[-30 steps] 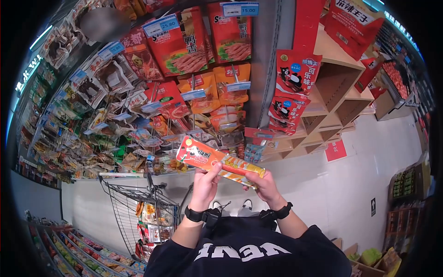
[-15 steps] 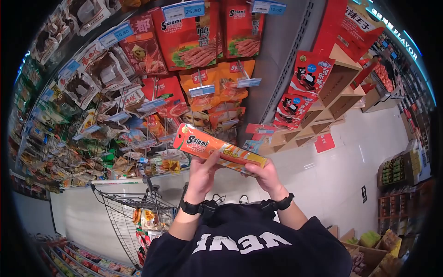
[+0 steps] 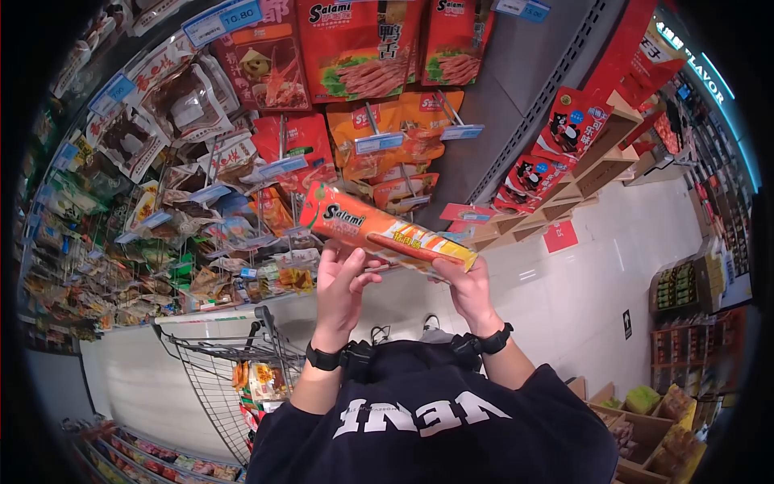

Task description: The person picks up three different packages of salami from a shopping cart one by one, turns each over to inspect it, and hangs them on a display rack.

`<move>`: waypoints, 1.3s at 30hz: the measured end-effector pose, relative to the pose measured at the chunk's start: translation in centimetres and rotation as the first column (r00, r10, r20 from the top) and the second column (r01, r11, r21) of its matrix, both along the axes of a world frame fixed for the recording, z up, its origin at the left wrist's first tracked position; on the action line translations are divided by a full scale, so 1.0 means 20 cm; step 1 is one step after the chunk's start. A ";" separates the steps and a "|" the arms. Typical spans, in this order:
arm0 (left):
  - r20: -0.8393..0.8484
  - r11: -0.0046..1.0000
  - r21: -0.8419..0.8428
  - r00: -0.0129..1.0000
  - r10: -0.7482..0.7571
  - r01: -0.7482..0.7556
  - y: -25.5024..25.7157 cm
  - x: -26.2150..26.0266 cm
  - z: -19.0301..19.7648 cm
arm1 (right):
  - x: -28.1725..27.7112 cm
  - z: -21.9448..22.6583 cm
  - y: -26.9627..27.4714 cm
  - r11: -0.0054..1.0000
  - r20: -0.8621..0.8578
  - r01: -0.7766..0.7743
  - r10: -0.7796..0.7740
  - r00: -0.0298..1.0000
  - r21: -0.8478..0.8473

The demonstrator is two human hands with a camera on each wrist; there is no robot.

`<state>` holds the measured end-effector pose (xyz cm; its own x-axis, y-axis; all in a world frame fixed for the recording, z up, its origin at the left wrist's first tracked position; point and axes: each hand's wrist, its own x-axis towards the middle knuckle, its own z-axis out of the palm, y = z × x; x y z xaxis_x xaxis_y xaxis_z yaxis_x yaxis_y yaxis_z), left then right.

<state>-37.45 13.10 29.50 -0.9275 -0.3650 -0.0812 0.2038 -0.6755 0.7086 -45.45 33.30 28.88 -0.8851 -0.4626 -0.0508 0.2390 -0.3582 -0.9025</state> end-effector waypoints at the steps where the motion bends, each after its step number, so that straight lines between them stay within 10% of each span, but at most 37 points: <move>1: -0.022 1.000 -0.009 1.000 -0.008 0.008 0.00 -0.01 -0.01 | -0.02 -0.01 0.01 1.000 -0.001 0.000 0.000 1.000 -0.002; 7: -0.106 0.997 -0.083 0.994 -0.015 0.006 0.13 -0.07 0.01 | -0.08 0.00 0.06 0.992 -0.184 0.001 0.023 0.983 0.128; 9: -0.162 0.995 -0.102 0.987 -0.021 0.004 0.17 -0.09 0.03 | -0.12 0.00 0.07 0.977 -0.568 0.026 0.102 0.816 0.212; 14: -0.110 0.995 -0.102 0.994 -0.003 -0.008 0.24 -0.15 0.10 | -0.16 0.01 0.13 0.972 -0.569 -0.045 0.173 0.804 0.231; 23: -0.119 0.997 -0.011 0.990 0.071 -0.073 0.34 -0.20 0.08 | -0.24 0.07 0.26 0.907 -0.801 -0.025 0.385 0.458 0.421; 27: -0.051 0.981 -0.033 0.980 0.192 -0.193 0.35 -0.22 0.09 | -0.26 0.06 0.26 0.914 -0.717 -0.258 0.405 0.568 0.311; 29: -0.048 0.978 -0.049 0.979 0.200 -0.203 0.35 -0.21 0.10 | -0.23 -0.01 0.24 0.954 -0.436 -0.285 0.297 0.850 0.093; 39: 0.007 0.970 -0.162 0.982 0.187 -0.183 0.36 -0.17 0.06 | -0.24 -0.04 0.24 0.887 -0.104 -0.448 0.459 0.883 0.111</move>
